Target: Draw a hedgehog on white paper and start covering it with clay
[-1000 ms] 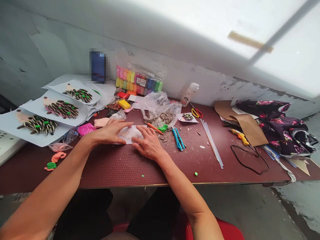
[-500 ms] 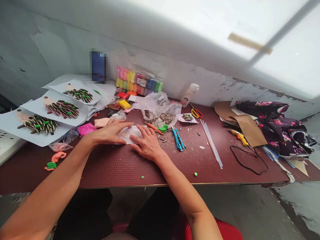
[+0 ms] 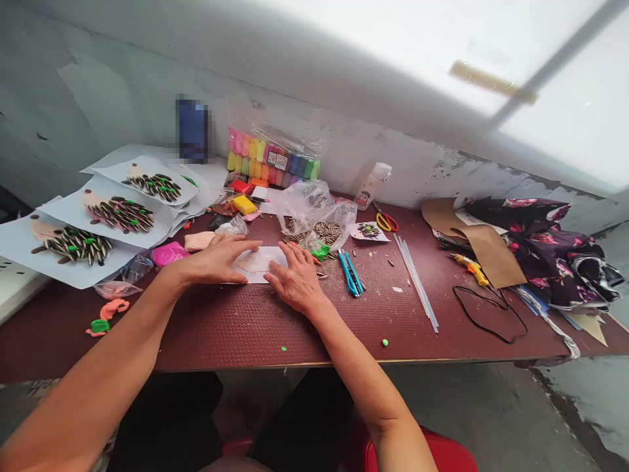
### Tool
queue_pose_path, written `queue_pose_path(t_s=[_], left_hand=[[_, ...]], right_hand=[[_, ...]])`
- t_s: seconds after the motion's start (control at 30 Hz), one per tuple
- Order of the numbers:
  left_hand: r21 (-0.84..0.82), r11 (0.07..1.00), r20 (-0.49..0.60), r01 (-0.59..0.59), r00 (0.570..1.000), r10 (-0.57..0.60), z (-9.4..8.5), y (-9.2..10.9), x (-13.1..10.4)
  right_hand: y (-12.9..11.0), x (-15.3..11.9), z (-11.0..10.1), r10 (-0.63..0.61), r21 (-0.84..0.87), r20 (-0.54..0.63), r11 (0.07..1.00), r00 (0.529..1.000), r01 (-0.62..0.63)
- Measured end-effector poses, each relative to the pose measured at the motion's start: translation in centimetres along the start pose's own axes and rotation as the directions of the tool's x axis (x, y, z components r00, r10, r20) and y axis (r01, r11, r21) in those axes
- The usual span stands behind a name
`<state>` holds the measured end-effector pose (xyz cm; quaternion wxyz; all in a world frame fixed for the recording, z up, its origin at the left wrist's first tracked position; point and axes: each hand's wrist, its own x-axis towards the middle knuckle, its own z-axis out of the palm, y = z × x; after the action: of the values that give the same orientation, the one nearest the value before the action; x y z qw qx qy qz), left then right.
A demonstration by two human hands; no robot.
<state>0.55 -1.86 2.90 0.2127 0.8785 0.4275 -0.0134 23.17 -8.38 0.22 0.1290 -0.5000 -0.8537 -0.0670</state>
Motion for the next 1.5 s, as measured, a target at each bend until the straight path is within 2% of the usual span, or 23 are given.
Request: queue_pose_path(t_s=[0.63, 1.2, 1.5], left_hand=[[-0.022, 0.999, -0.021, -0.029, 0.999, 0.028, 0.4, -0.4, 0.1], [-0.025, 0.999, -0.033, -0.044, 0.999, 0.043, 0.3, -0.2, 0.0], [-0.029, 0.999, -0.014, -0.028, 1.000, 0.027, 0.0, 0.1, -0.2]], right_hand=[[0.0, -0.1, 0.4, -0.074, 0.066, -0.082, 0.995, 0.994, 0.079], [-1.0, 0.0, 0.0, -0.087, 0.112, 0.033, 0.990, 0.996, 0.083], [-1.0, 0.1, 0.3, -0.048, 0.080, 0.035, 0.996, 0.998, 0.045]])
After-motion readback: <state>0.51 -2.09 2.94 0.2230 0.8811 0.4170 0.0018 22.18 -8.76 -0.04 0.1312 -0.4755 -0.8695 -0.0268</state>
